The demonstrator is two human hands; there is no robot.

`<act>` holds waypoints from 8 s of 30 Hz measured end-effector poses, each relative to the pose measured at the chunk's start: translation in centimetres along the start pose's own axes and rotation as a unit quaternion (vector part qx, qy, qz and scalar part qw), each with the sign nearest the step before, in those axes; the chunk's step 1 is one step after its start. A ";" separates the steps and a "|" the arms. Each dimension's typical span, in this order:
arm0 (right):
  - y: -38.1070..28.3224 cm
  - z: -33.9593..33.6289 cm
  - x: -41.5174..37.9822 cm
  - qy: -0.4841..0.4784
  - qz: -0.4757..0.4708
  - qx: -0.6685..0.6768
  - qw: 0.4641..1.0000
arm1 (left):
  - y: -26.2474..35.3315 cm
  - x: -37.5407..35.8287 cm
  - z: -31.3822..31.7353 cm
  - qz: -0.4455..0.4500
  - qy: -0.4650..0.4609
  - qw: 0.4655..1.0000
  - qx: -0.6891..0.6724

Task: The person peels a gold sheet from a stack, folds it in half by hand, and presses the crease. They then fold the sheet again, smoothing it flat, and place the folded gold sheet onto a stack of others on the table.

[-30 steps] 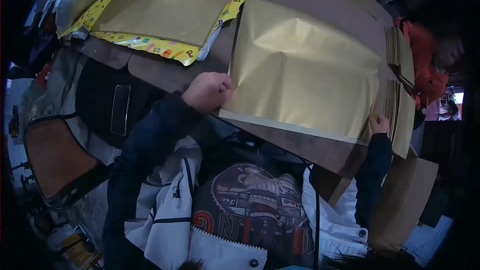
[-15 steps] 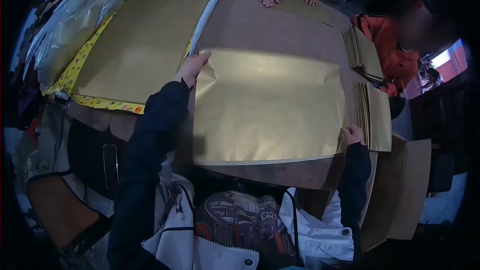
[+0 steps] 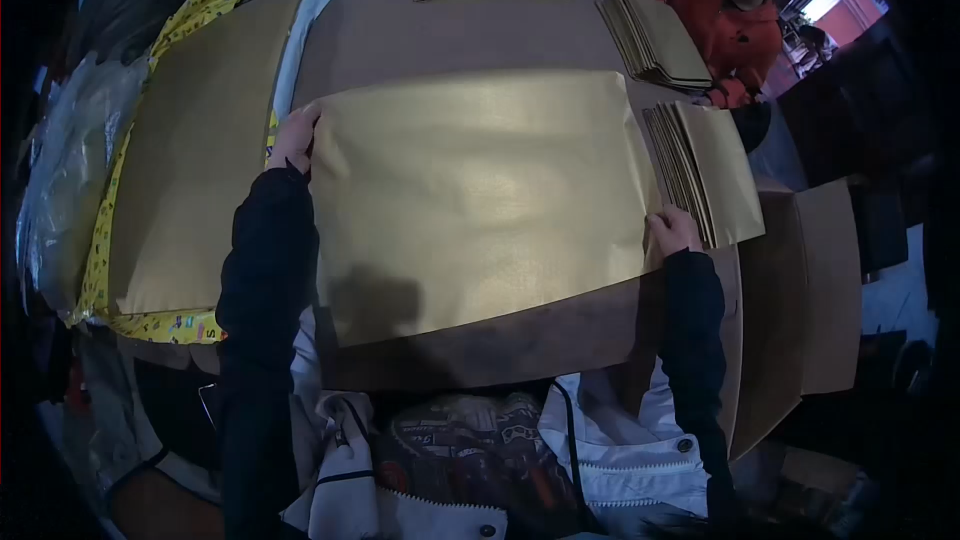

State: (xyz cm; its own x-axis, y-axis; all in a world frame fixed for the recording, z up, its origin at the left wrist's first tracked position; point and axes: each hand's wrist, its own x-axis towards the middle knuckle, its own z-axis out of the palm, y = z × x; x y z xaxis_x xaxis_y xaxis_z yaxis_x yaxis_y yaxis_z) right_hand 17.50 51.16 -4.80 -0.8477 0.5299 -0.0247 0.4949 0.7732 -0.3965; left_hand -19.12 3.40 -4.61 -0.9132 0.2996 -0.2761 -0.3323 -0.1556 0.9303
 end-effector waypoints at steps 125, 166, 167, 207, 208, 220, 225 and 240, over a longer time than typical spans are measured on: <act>-2.1 1.2 6.8 -0.056 -0.016 0.023 0.998 | -2.6 -8.5 -4.3 0.163 0.075 0.749 0.638; 2.7 2.7 9.2 -0.061 -0.066 0.112 0.990 | -1.2 -9.1 -2.6 0.125 0.071 0.730 0.668; 3.0 2.7 9.3 -0.061 -0.059 0.108 0.991 | -1.3 -9.0 -2.8 0.125 0.072 0.730 0.668; -2.1 1.1 6.9 -0.077 -0.048 0.005 0.996 | -2.6 -8.1 -5.0 0.174 0.054 0.729 0.660; -2.0 1.1 6.9 -0.078 -0.041 0.006 0.996 | -2.8 -8.2 -5.1 0.199 0.059 0.722 0.660; -3.6 0.5 5.8 -0.051 -0.029 -0.026 0.998 | -4.1 -10.2 -1.8 0.259 0.047 0.648 0.714; -3.2 0.7 6.0 -0.059 -0.012 -0.024 0.998 | -5.1 -14.1 4.7 0.302 -0.022 0.711 0.635; -18.1 3.6 0.9 0.017 -0.215 -0.078 0.973 | -10.5 -15.3 10.2 0.418 -0.067 0.678 0.601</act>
State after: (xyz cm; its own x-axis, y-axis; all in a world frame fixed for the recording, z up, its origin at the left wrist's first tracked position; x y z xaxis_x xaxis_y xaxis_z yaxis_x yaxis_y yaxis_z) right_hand 7.11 36.35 -0.97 -0.9774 0.1552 0.1433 0.1216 0.9681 -0.2191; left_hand 0.75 10.02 -7.70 -0.6085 0.6743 0.4184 0.7932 0.5322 0.2959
